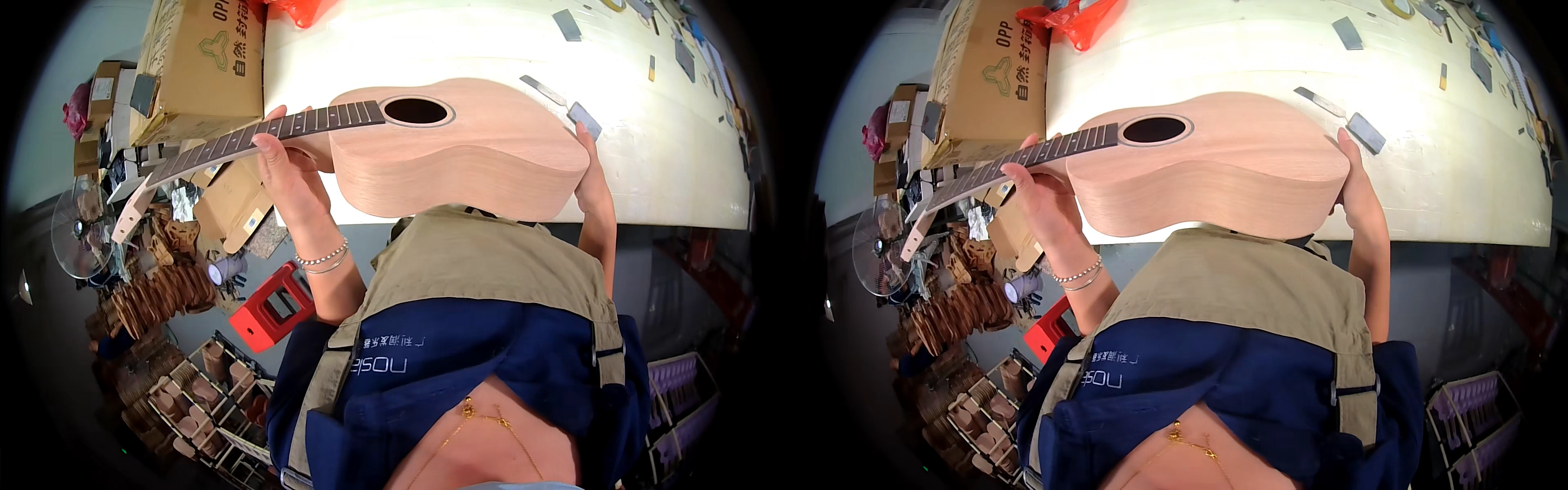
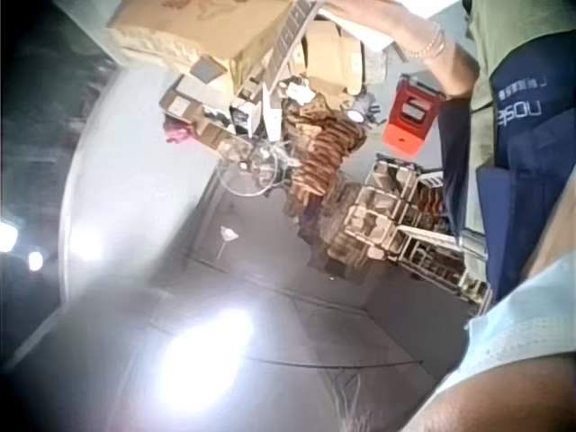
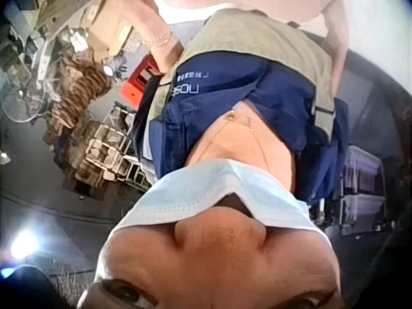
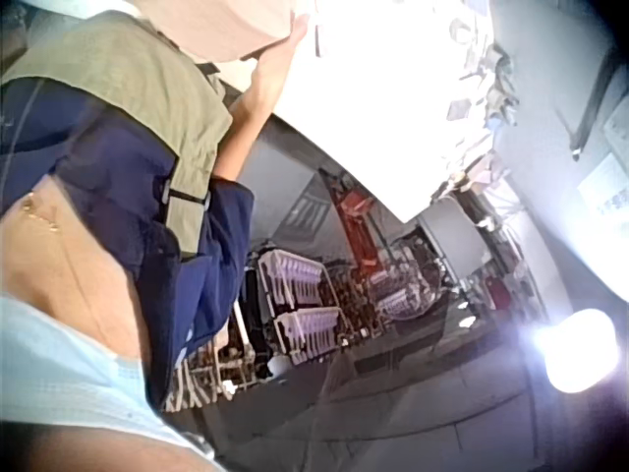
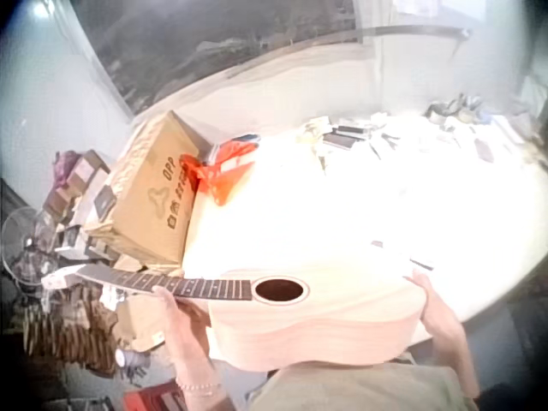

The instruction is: The person sands the edges and surfaces of unfinished wooden guitar bodies using a sanding block. They handle multiple guitar bodies, turning them over and sanding different sides, then place them back on a rack.

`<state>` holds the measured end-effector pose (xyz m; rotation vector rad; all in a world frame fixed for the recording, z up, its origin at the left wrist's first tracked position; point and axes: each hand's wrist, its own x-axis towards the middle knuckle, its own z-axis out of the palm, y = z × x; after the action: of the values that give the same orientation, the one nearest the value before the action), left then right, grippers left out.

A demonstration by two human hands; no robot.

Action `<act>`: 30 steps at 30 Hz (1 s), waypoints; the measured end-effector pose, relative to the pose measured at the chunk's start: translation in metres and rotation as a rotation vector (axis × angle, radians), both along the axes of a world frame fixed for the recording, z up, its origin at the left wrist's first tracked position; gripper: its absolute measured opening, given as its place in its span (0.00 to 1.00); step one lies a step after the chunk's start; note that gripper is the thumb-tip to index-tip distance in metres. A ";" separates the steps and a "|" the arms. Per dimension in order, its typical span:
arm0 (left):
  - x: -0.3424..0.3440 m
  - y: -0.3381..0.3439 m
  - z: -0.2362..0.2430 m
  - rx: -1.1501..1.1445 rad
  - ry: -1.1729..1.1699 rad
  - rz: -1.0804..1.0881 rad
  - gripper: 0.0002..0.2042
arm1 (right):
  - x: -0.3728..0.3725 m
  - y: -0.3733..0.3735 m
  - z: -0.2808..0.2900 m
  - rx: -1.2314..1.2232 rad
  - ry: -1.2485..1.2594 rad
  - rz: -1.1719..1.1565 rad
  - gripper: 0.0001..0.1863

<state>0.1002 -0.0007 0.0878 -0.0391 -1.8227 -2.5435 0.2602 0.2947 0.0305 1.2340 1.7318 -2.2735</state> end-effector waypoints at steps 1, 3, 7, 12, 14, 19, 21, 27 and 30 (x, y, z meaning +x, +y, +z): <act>0.001 0.000 0.001 -0.002 -0.005 0.035 0.28 | 0.000 -0.001 -0.002 0.004 -0.031 0.004 0.38; 0.002 0.001 0.001 -0.003 -0.014 0.100 0.26 | 0.001 -0.002 -0.005 0.003 -0.070 0.008 0.39; 0.004 0.000 0.001 -0.038 -0.018 0.099 0.25 | 0.002 -0.002 -0.008 -0.006 -0.119 0.024 0.39; 0.005 0.001 0.009 -0.031 0.070 -0.005 0.22 | 0.002 -0.001 -0.004 -0.016 -0.014 0.110 0.37; 0.004 0.000 0.015 0.068 0.168 -0.155 0.25 | 0.004 0.001 -0.027 -0.014 0.254 0.130 0.36; 0.009 0.012 0.028 0.023 0.348 -0.312 0.28 | 0.002 0.012 -0.063 -0.081 0.494 0.079 0.38; 0.014 0.021 0.037 -0.032 0.310 -0.278 0.30 | -0.004 0.007 -0.069 -0.054 0.461 0.131 0.33; 0.022 0.038 0.043 0.011 0.384 -0.356 0.29 | -0.004 -0.009 -0.099 0.188 0.346 0.124 0.25; 0.024 0.046 0.045 0.004 0.421 -0.391 0.30 | 0.001 -0.017 -0.121 0.148 0.397 0.048 0.21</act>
<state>0.1243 0.0449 0.1330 -0.9386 -1.7719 -2.4961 0.2610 0.2781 -0.0907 0.7801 2.0586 -2.5340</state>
